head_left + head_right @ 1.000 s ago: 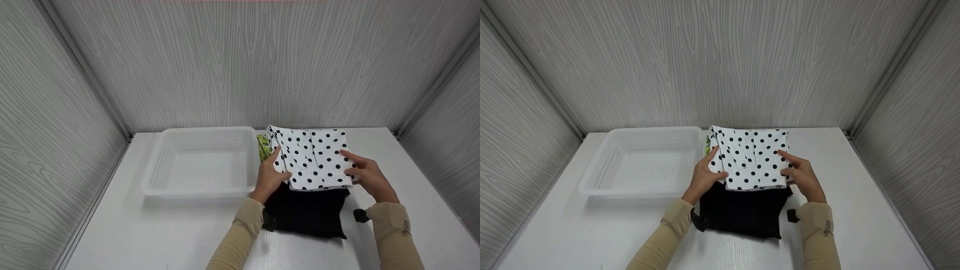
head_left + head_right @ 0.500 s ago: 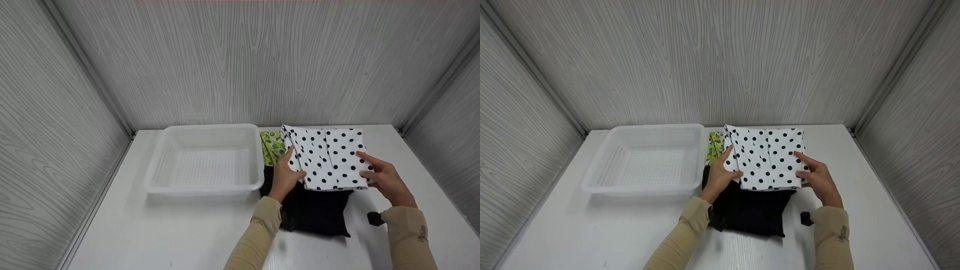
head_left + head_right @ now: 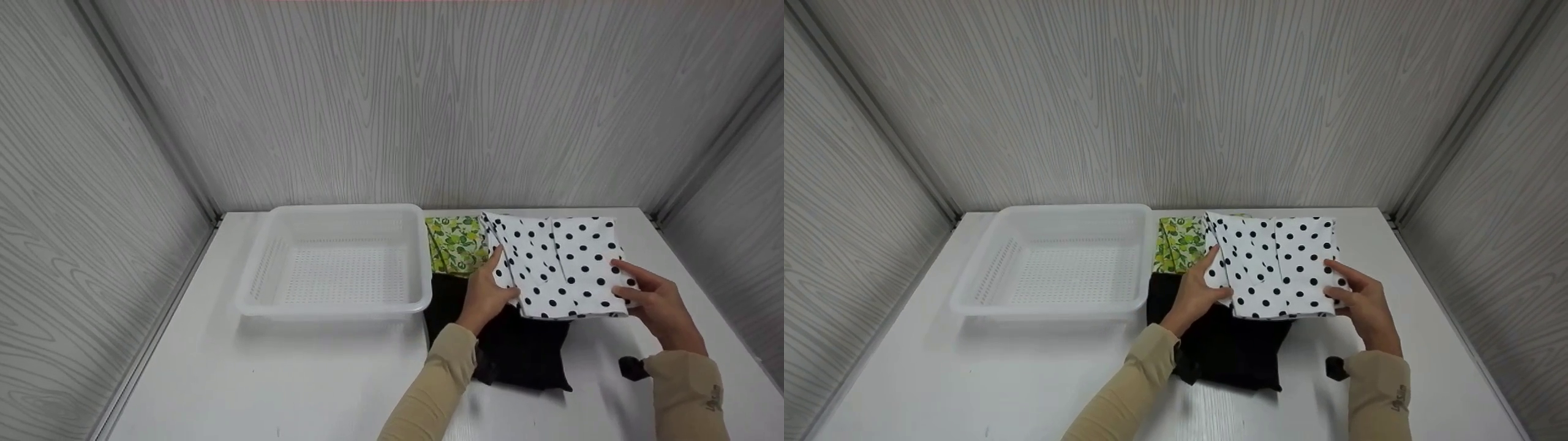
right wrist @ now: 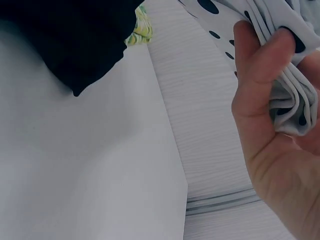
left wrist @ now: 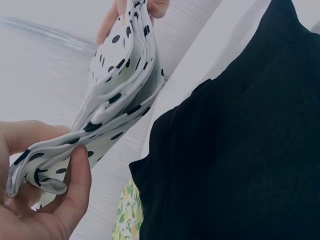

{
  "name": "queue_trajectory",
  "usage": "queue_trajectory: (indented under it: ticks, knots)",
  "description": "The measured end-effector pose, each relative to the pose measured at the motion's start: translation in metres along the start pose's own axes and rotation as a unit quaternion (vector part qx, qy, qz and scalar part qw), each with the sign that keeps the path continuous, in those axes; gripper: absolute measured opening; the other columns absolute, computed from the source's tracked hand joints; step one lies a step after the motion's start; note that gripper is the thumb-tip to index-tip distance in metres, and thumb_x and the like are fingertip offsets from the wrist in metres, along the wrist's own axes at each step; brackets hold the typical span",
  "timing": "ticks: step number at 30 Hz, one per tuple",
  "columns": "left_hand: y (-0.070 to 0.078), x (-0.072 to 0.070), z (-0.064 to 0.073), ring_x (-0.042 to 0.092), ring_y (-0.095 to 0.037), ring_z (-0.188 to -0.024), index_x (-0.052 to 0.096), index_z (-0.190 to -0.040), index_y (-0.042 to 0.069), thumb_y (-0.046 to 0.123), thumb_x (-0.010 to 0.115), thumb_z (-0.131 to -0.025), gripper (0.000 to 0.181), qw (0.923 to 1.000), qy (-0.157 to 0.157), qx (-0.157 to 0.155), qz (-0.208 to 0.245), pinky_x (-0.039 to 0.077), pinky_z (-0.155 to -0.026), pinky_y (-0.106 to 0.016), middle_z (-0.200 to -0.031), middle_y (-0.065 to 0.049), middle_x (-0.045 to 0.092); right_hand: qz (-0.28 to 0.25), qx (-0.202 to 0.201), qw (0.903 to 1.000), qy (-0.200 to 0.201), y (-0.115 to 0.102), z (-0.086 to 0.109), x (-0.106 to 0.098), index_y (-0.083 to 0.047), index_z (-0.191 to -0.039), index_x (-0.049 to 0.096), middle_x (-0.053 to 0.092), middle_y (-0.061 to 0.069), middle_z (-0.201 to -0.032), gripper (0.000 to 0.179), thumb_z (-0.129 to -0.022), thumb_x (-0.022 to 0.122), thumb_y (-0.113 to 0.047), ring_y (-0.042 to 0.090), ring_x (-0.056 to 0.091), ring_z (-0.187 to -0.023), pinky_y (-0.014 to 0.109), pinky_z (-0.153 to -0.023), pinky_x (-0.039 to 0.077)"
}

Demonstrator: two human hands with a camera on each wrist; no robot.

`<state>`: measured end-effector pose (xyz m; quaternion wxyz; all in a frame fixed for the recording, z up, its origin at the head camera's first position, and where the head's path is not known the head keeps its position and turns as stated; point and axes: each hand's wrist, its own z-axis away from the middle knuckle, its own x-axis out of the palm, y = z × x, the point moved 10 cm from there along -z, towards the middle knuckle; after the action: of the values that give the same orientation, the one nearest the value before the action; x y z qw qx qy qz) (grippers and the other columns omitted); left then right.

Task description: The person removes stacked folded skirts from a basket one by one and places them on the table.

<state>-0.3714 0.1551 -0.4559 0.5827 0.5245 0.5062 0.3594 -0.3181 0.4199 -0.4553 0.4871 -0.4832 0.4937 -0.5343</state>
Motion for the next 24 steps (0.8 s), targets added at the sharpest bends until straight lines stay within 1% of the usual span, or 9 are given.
queue_trajectory:
  ticks: [1,3,9,12,15,19,21,22,24]
  knots:
    - [-0.001,0.003,0.0,0.035,-0.012,-0.041,0.034,-0.142,0.027,-0.004,0.07,-0.07,0.086,1.0,-0.006,-0.004,0.002,0.041,-0.046,-0.021,-0.142,0.001,0.035,-0.005,0.003,0.9999,0.011,0.001,0.001,-0.004,-0.011,-0.132,0.05,0.053,-0.006,-0.112,0.055,-0.081,0.066,0.0,0.01,0.061,-0.086,0.027,-0.065,0.053]
    - [0.0,0.008,0.0,0.04,-0.008,-0.042,0.034,-0.142,0.028,-0.005,0.069,-0.071,0.085,0.9998,-0.018,-0.004,0.001,0.042,-0.047,-0.021,-0.141,0.001,0.036,-0.015,0.01,0.9993,0.034,0.003,0.003,-0.013,-0.012,-0.129,0.054,0.056,-0.007,-0.108,0.053,-0.079,0.068,-0.001,0.009,0.062,-0.083,0.026,-0.064,0.052]
    - [0.011,0.025,0.001,0.048,-0.01,-0.046,0.033,-0.142,0.028,-0.005,0.067,-0.072,0.084,0.9982,-0.058,0.016,-0.007,0.042,-0.047,-0.02,-0.137,0.001,0.042,-0.031,0.017,0.9968,0.072,0.004,0.012,-0.037,-0.013,-0.125,0.058,0.059,-0.007,-0.104,0.052,-0.077,0.07,0.0,0.009,0.063,-0.08,0.024,-0.063,0.052]
    - [0.011,0.033,0.002,0.059,-0.016,-0.053,0.032,-0.142,0.028,-0.007,0.065,-0.073,0.084,0.997,-0.076,0.013,0.006,0.045,-0.048,-0.021,-0.141,0.005,0.036,-0.042,0.025,0.9953,0.083,0.004,0.015,-0.044,-0.015,-0.124,0.059,0.058,-0.009,-0.104,0.051,-0.077,0.071,-0.001,0.008,0.062,-0.08,0.023,-0.063,0.052]
    - [0.007,0.039,0.004,0.063,-0.023,-0.061,0.032,-0.142,0.027,-0.01,0.063,-0.074,0.084,0.9956,-0.091,0.006,0.02,0.045,-0.048,-0.022,-0.142,0.007,0.034,-0.05,0.036,0.9941,0.09,0.007,0.018,-0.051,-0.016,-0.126,0.058,0.055,-0.011,-0.108,0.052,-0.077,0.07,-0.002,0.007,0.061,-0.082,0.023,-0.064,0.051]
    - [0.001,0.047,0.008,0.061,-0.021,-0.056,0.032,-0.142,0.026,-0.011,0.063,-0.074,0.084,0.9936,-0.111,0.001,0.025,0.043,-0.046,-0.022,-0.141,0.005,0.035,-0.052,0.036,0.993,0.099,0.011,0.022,-0.059,-0.017,-0.127,0.056,0.047,-0.008,-0.116,0.053,-0.078,0.07,-0.003,0.007,0.06,-0.082,0.022,-0.065,0.051]
    - [-0.001,0.052,0.01,0.056,-0.016,-0.05,0.032,-0.142,0.025,-0.011,0.062,-0.073,0.083,0.993,-0.114,0.001,0.029,0.043,-0.046,-0.021,-0.14,0.004,0.036,-0.057,0.031,0.9929,0.099,0.013,0.024,-0.061,-0.016,-0.128,0.055,0.043,-0.003,-0.123,0.054,-0.078,0.07,-0.003,0.006,0.06,-0.084,0.022,-0.066,0.051]
    - [-0.002,0.054,0.012,0.052,-0.013,-0.047,0.032,-0.142,0.024,-0.011,0.062,-0.073,0.083,0.993,-0.114,0.001,0.031,0.042,-0.046,-0.021,-0.138,0.004,0.04,-0.062,0.029,0.9926,0.1,0.014,0.025,-0.062,-0.016,-0.128,0.055,0.042,-0.003,-0.124,0.053,-0.079,0.069,-0.003,0.006,0.06,-0.084,0.022,-0.067,0.051]
    - [-0.004,0.058,0.015,0.046,-0.01,-0.043,0.033,-0.142,0.021,-0.012,0.062,-0.073,0.082,0.9933,-0.109,0.0,0.038,0.04,-0.045,-0.02,-0.137,0.004,0.041,-0.075,0.017,0.9922,0.098,0.015,0.028,-0.064,-0.014,-0.129,0.054,0.04,-0.002,-0.125,0.052,-0.08,0.068,-0.001,0.006,0.059,-0.086,0.022,-0.068,0.051]
